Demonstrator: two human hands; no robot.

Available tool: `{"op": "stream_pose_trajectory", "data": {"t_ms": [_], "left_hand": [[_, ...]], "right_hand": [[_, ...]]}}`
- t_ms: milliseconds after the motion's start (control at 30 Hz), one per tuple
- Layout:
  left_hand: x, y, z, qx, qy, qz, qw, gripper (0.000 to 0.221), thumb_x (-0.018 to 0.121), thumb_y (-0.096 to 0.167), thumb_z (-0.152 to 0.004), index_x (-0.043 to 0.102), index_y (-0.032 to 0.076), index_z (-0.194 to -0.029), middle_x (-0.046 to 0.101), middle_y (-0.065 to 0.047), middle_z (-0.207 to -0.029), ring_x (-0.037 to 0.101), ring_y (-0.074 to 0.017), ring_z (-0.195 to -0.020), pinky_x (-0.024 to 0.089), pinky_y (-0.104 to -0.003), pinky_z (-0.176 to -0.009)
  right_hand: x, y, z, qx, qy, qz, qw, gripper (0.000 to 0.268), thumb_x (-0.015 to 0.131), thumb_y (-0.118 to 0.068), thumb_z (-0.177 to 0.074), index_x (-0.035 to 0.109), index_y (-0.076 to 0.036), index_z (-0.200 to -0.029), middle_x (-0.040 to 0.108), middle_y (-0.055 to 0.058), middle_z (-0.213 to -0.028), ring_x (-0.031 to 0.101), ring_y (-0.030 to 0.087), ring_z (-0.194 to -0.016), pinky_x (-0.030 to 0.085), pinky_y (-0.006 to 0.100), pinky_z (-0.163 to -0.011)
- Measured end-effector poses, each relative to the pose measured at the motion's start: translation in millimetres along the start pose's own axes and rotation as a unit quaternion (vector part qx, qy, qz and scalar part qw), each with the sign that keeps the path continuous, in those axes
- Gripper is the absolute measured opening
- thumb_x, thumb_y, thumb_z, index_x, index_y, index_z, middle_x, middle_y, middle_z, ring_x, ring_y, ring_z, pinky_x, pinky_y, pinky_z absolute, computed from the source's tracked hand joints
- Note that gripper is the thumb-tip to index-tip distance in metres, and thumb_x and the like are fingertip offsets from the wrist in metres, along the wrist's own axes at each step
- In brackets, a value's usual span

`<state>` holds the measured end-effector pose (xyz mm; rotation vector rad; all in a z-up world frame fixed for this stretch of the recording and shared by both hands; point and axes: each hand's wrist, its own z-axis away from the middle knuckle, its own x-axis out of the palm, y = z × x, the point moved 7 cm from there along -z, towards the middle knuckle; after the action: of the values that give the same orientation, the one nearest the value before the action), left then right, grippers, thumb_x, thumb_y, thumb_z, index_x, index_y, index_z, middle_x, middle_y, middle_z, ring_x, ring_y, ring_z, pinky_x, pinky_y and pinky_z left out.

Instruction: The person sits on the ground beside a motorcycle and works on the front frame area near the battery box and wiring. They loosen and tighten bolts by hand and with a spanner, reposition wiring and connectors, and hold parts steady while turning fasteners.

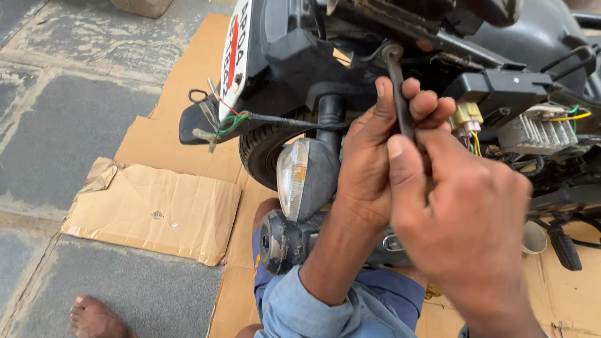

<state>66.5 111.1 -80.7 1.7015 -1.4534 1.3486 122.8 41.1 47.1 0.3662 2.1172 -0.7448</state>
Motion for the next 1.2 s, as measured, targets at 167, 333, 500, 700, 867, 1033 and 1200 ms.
{"op": "stream_pose_trajectory", "data": {"t_ms": [167, 333, 500, 700, 867, 1033, 1200], "left_hand": [[5, 2, 3, -0.005, 0.027, 0.002, 1.000, 0.032, 0.059, 0.035, -0.118, 0.064, 0.003, -0.116, 0.074, -0.011, -0.109, 0.070, -0.0286, -0.118, 0.056, -0.041, -0.100], [-2, 0, 4, -0.002, 0.027, 0.008, 1.000, 0.030, 0.056, 0.032, -0.119, 0.062, 0.002, -0.113, 0.073, -0.013, -0.112, 0.068, -0.0298, -0.122, 0.055, -0.042, -0.106], [-9, -5, 8, -0.032, -0.041, 0.107, 0.993, 0.040, 0.038, 0.028, -0.127, 0.060, -0.005, -0.120, 0.069, -0.021, -0.120, 0.064, -0.0378, -0.127, 0.052, -0.048, -0.113], [8, -19, 20, -0.113, -0.129, 0.209, 0.963, 0.054, 0.034, 0.037, -0.127, 0.063, -0.007, -0.117, 0.067, -0.030, -0.132, 0.066, -0.0443, -0.122, 0.052, -0.053, -0.110], [-17, -26, 19, -0.076, -0.112, 0.186, 0.973, 0.049, 0.035, 0.031, -0.121, 0.062, -0.007, -0.106, 0.066, -0.030, -0.130, 0.070, -0.0404, -0.115, 0.056, -0.050, -0.106], [-17, -15, 18, -0.038, -0.039, 0.116, 0.992, 0.042, 0.042, 0.023, -0.121, 0.061, -0.009, -0.102, 0.064, -0.034, -0.127, 0.072, -0.0366, -0.105, 0.059, -0.045, -0.099], [-10, -10, 18, -0.035, -0.004, 0.081, 0.996, 0.035, 0.051, 0.019, -0.118, 0.062, -0.009, -0.100, 0.065, -0.031, -0.122, 0.073, -0.0342, -0.102, 0.060, -0.043, -0.095]], "right_hand": [[3, -47, 7, -0.105, 0.069, 0.388, 0.913, 0.028, 0.067, -0.029, -0.099, 0.077, -0.004, -0.106, 0.062, 0.004, -0.072, 0.063, 0.020, -0.056, 0.047, 0.031, -0.047], [19, -28, 15, -0.144, 0.090, 0.549, 0.818, 0.033, 0.060, -0.039, -0.106, 0.071, -0.008, -0.099, 0.056, 0.000, -0.072, 0.060, 0.014, -0.059, 0.045, 0.026, -0.048], [26, -20, 10, -0.182, 0.076, 0.566, 0.800, 0.040, 0.059, -0.035, -0.105, 0.055, -0.013, -0.072, 0.050, -0.002, -0.062, 0.056, 0.013, -0.054, 0.042, 0.027, -0.047], [31, -11, 11, -0.113, 0.044, 0.457, 0.881, 0.035, 0.062, -0.026, -0.104, 0.059, -0.009, -0.074, 0.059, 0.003, -0.058, 0.061, 0.019, -0.050, 0.044, 0.031, -0.046], [34, -11, 10, -0.060, 0.060, 0.358, 0.930, 0.031, 0.064, -0.020, -0.109, 0.063, -0.003, -0.082, 0.061, 0.010, -0.060, 0.061, 0.028, -0.051, 0.047, 0.037, -0.049], [29, -10, 6, -0.003, 0.061, 0.257, 0.964, 0.030, 0.061, -0.017, -0.111, 0.064, 0.001, -0.088, 0.059, 0.015, -0.059, 0.062, 0.035, -0.053, 0.048, 0.043, -0.052], [24, -2, -6, 0.055, -0.027, 0.201, 0.978, 0.033, 0.059, -0.018, -0.107, 0.063, 0.001, -0.080, 0.059, 0.014, -0.052, 0.062, 0.033, -0.046, 0.048, 0.044, -0.048]]}}
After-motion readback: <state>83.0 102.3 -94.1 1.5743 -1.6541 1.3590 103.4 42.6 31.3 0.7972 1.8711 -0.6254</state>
